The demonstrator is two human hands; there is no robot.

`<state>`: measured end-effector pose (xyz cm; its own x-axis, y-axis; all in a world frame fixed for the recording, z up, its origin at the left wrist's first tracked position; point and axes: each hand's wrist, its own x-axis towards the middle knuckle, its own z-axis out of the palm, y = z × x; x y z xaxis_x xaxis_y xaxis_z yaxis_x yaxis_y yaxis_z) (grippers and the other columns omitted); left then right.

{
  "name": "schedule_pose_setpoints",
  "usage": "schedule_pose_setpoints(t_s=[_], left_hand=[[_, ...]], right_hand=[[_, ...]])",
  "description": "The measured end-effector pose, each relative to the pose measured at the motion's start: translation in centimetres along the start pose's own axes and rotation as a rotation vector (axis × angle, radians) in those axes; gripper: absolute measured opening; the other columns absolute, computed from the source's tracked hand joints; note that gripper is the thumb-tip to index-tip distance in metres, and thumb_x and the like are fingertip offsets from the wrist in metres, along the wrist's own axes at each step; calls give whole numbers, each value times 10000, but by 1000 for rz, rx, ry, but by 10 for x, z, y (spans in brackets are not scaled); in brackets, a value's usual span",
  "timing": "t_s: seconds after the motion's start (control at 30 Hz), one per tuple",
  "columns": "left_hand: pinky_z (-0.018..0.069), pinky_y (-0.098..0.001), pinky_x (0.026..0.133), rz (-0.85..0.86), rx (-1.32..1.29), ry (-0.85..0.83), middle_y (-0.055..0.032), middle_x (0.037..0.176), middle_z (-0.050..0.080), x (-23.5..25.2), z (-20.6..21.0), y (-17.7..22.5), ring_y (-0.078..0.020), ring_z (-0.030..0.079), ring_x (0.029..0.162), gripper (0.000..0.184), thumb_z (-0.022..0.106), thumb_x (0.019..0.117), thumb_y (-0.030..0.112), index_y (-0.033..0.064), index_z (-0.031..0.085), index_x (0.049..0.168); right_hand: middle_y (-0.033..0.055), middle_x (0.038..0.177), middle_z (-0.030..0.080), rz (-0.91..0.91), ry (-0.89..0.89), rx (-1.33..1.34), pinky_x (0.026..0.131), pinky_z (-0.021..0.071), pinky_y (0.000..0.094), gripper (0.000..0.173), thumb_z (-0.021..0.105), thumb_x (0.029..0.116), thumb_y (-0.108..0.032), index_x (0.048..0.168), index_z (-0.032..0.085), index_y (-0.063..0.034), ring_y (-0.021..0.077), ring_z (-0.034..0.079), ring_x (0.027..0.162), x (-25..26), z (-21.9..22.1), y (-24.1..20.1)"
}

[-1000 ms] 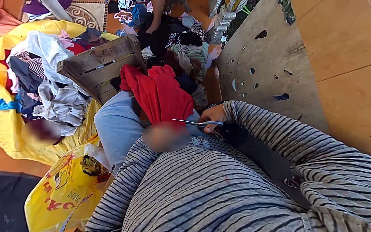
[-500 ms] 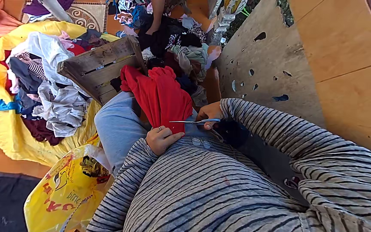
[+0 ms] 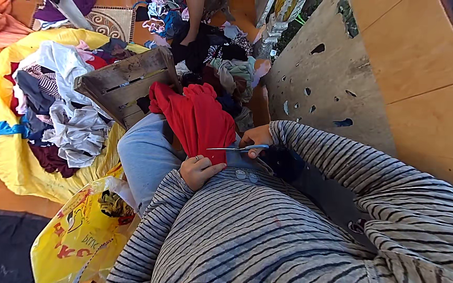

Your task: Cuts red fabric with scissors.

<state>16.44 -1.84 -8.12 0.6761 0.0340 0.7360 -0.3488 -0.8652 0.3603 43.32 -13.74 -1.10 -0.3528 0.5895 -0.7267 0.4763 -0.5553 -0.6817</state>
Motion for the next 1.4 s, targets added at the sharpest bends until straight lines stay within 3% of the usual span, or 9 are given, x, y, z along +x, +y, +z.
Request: schedule_pose_setpoints(t_s=[0.17, 0.27, 0.4, 0.5, 0.6, 0.73, 0.93, 1.13, 1.4], left_hand=[[438, -262, 588, 2, -6, 5, -53, 660, 522, 0, 0, 0, -183, 525, 621, 202, 581, 1038, 170, 151, 776, 1086], [432, -265, 585, 6, -6, -3, -53, 659, 523, 0, -1, 0, -187, 523, 619, 202, 583, 1036, 168, 156, 778, 1087], [428, -262, 587, 16, -7, -5, -53, 663, 521, 1, -1, 0, -183, 517, 620, 206, 579, 1036, 167, 155, 778, 1090], [427, -268, 582, 19, -16, 4, -53, 662, 516, 0, -1, 0, -186, 512, 616, 198, 587, 1033, 166, 157, 776, 1092], [428, -272, 580, 23, -23, 11, -52, 664, 508, 0, -1, 0, -189, 506, 613, 195, 586, 1036, 170, 159, 769, 1101], [426, -268, 580, 24, -17, 21, -52, 667, 509, -1, -1, 0, -185, 508, 616, 197, 583, 1039, 179, 161, 768, 1103], [422, -270, 581, 37, -22, 19, -51, 667, 507, 0, -3, 1, -185, 504, 616, 202, 575, 1042, 174, 163, 765, 1111], [419, -269, 584, 60, -41, 0, -50, 671, 509, 4, -4, 2, -184, 500, 617, 203, 573, 1043, 169, 163, 758, 1126], [414, -267, 580, 75, -37, -21, -51, 675, 517, 7, -5, 4, -182, 500, 614, 224, 554, 1045, 148, 167, 761, 1130]], right_hand=[[-75, 565, 512, -33, 13, -8, 472, 373, 144, 311, 722, 931, -281, 767, 595, -50, -21, 471, 463, 1, -5, 16], [-63, 555, 522, 15, 7, 14, 462, 381, 153, 296, 720, 946, -243, 764, 602, -42, -4, 481, 452, -3, -3, 17], [-45, 643, 594, 11, -29, 81, 502, 443, 174, 298, 602, 1014, -305, 885, 607, -36, 23, 547, 505, -8, 13, 0], [-51, 661, 628, -30, -39, 150, 509, 476, 190, 385, 533, 1023, -423, 881, 593, -70, 37, 594, 530, -4, 21, 0], [-58, 627, 626, -42, -23, 172, 490, 466, 184, 407, 520, 1026, -441, 852, 596, -80, 30, 586, 504, -2, 24, 1], [-68, 588, 600, -39, -9, 221, 459, 450, 173, 431, 570, 984, -493, 810, 588, -99, 23, 563, 464, -3, 29, 1], [-50, 555, 596, 1, 17, 321, 441, 468, 185, 382, 656, 948, -432, 776, 572, -102, 47, 578, 445, -11, 40, 10], [-51, 593, 643, -30, 42, 489, 456, 507, 218, 570, 558, 899, -715, 768, 587, -161, 70, 626, 480, -11, 62, -6], [-52, 579, 632, 0, 167, 566, 454, 500, 216, 510, 479, 1002, -581, 768, 586, -140, 67, 613, 472, -4, 77, -27]])
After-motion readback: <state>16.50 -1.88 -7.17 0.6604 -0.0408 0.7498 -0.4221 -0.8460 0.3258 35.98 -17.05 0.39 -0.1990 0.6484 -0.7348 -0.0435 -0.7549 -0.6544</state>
